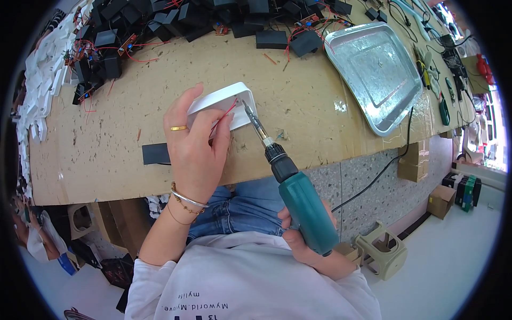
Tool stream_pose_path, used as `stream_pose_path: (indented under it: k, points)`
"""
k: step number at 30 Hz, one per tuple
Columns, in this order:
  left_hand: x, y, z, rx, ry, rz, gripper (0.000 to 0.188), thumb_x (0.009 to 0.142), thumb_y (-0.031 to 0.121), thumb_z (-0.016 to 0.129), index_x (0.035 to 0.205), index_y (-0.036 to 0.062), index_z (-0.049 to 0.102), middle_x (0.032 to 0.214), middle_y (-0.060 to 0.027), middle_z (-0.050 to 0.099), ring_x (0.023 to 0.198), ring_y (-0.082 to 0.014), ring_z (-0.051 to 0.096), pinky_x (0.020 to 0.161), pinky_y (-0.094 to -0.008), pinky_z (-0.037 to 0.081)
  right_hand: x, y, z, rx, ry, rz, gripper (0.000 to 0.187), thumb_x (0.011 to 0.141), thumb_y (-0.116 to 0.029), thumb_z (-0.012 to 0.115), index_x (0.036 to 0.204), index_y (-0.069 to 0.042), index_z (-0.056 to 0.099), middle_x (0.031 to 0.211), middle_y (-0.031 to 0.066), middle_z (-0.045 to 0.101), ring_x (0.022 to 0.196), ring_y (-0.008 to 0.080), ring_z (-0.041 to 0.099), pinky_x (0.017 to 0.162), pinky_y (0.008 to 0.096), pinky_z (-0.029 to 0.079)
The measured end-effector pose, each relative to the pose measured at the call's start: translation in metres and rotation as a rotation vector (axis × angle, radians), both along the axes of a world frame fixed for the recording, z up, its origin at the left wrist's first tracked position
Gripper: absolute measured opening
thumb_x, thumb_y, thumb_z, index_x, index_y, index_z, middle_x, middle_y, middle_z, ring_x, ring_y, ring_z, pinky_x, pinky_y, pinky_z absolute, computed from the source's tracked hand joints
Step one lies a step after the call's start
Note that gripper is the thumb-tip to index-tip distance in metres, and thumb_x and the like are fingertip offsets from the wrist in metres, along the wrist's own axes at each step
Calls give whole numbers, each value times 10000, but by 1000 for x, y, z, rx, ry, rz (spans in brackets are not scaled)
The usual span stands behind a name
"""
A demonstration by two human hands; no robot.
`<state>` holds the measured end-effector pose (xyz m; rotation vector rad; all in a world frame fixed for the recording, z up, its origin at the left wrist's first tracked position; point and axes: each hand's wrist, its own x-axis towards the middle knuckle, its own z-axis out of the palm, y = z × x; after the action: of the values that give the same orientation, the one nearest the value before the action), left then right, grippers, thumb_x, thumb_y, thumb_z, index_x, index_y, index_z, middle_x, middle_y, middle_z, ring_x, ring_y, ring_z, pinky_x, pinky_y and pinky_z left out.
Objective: The recorder is assembling small electronic components into white plastic housings using an electric tool at a factory workbench.
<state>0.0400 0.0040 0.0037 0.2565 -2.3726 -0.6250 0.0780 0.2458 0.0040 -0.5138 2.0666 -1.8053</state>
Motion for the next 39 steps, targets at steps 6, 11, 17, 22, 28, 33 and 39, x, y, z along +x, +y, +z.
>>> stream_pose_path:
  k: [6,11,17,22,28,33,39]
  points:
    - [-4,2,2,5,-17,-2,127,791,91,731,885,39,662,1238,-121,540,1075,-328,519,870,-406,460,-1,0,-1,3,23,11,524,866,-369,701,1120,50,516,888,98,643,649,103,597,582,229,490]
    - [-4,2,0,13,-45,9,104,807,88,731,832,35,645,1226,-118,559,1050,-302,537,832,-364,478,-4,-5,3,9,66,1,513,867,-355,703,1129,45,516,897,87,658,666,89,614,596,224,504]
    - [-6,2,-2,-23,-12,2,115,800,81,734,791,44,625,1187,-104,570,1032,-304,536,807,-366,476,-2,-1,-5,19,66,17,545,853,-335,722,1167,41,485,891,81,666,666,82,618,604,223,509]
    - [-7,2,-2,-16,-36,7,106,780,103,710,828,77,620,1174,-73,562,1032,-316,512,864,-430,409,-4,0,-6,26,63,20,542,851,-339,726,1157,44,495,892,80,669,666,84,622,602,227,508]
    - [-7,1,-2,-19,-41,8,104,784,106,704,834,76,618,1158,-68,560,1014,-310,507,864,-430,408,-5,-2,-10,30,70,20,547,846,-332,733,1163,46,497,891,76,669,661,90,625,597,231,508]
    - [-7,2,-2,-8,-54,6,106,791,109,702,845,73,617,1155,-69,556,1010,-309,503,865,-434,408,-7,-14,-10,-25,97,-36,501,850,-310,734,1146,36,525,889,68,665,653,89,622,589,236,509]
    - [-8,2,-5,-6,-34,8,115,802,109,702,874,74,619,1153,-70,550,1009,-308,502,867,-433,407,-10,-20,-5,16,56,-72,332,855,-284,731,1004,-6,627,877,72,651,638,114,618,574,243,500]
